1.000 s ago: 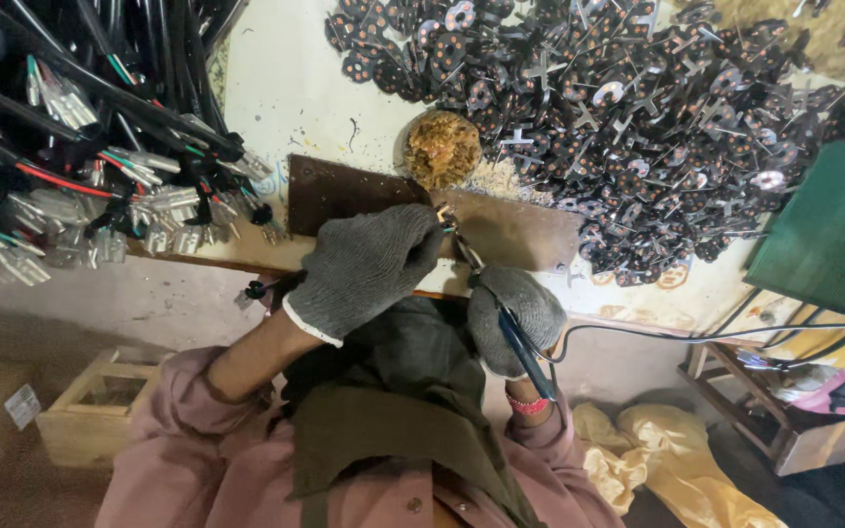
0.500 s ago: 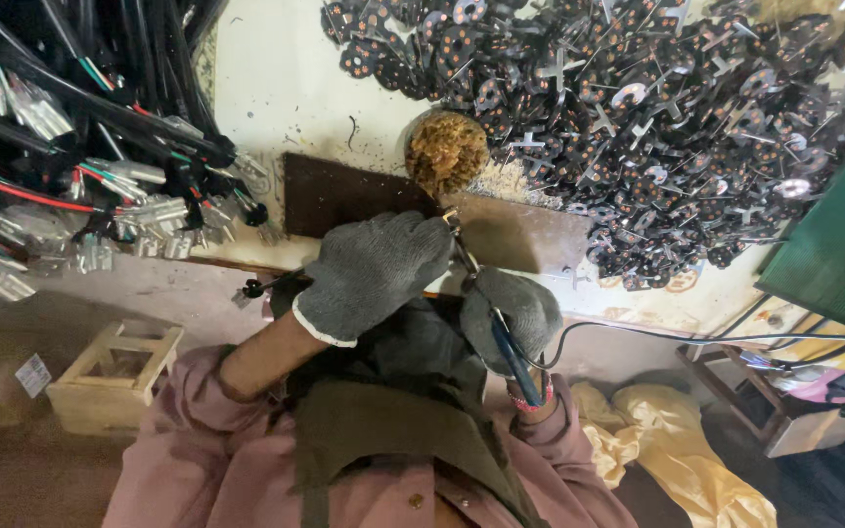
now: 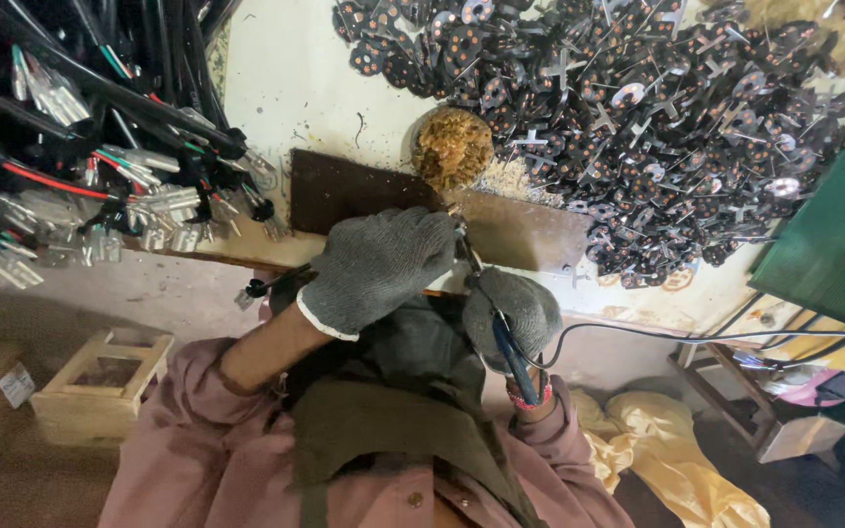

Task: The person solders wires to black electrical connectors at a workbench, using a soldering iron in one hand and solder wire in the other. They finish each connector and place it on a large pile of completed connectors on the bench, repeating the process.

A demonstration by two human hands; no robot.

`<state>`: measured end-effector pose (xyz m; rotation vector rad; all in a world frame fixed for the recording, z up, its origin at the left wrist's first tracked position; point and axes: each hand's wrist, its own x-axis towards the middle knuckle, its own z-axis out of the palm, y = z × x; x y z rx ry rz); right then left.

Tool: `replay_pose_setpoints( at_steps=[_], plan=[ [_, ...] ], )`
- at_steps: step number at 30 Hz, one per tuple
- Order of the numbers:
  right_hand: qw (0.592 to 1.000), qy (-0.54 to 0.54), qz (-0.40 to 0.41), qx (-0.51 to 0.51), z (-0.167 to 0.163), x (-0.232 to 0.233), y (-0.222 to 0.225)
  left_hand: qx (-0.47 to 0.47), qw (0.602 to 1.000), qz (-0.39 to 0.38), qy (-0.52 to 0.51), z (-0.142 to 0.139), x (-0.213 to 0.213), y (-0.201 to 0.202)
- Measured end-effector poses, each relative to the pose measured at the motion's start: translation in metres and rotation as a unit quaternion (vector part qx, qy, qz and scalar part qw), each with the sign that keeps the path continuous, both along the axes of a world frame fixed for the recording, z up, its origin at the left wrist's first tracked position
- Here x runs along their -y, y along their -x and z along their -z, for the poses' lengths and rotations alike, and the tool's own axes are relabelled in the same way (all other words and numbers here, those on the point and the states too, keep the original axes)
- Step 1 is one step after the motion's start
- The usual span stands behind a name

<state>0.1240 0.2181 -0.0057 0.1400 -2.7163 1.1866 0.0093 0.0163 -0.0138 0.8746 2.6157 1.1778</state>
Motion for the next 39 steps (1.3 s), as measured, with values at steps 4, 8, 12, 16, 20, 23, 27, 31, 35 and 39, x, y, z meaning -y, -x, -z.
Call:
replay_pose_setpoints(
  at_steps=[4, 8, 12, 16, 20, 23, 27, 31, 35, 39],
  plan=[
    [1.000, -0.001, 0.006, -0.003, 0.002, 0.000, -0.003, -0.024, 1.000, 0.007, -0.001, 0.003, 0.001, -0.001],
    [1.000, 0.003, 0.000, -0.008, 0.002, 0.001, -0.002, -0.011, 1.000, 0.003, -0.017, 0.001, 0.002, -0.001],
    [1.000, -0.004, -0.019, -0.006, -0.002, 0.003, 0.005, 0.002, 1.000, 0.020, 0.006, -0.003, 0.001, 0.000],
    [0.999, 0.016, -0.021, -0.026, -0.004, 0.004, 0.009, -0.034, 0.998, 0.049, 0.036, -0.003, 0.001, 0.002],
    [1.000, -0.005, -0.017, -0.022, -0.003, 0.004, 0.007, 0.013, 0.999, 0.036, 0.003, -0.002, 0.001, 0.002],
    [1.000, -0.003, -0.014, -0.014, 0.000, 0.002, 0.004, 0.009, 1.000, 0.029, 0.006, -0.002, 0.001, 0.001],
    [1.000, 0.003, -0.003, -0.019, 0.006, 0.002, 0.001, 0.030, 0.999, 0.030, 0.014, -0.003, 0.000, 0.003],
    [1.000, -0.008, 0.007, -0.022, 0.012, 0.002, -0.004, 0.009, 0.998, 0.056, 0.039, -0.003, 0.000, 0.004],
    [0.999, -0.026, 0.031, 0.004, 0.013, -0.001, -0.010, 0.004, 0.996, 0.067, 0.066, 0.000, 0.001, 0.003],
    [0.998, -0.048, 0.037, 0.031, 0.010, -0.003, -0.012, -0.010, 0.997, 0.062, 0.051, 0.002, 0.001, 0.002]
  ],
)
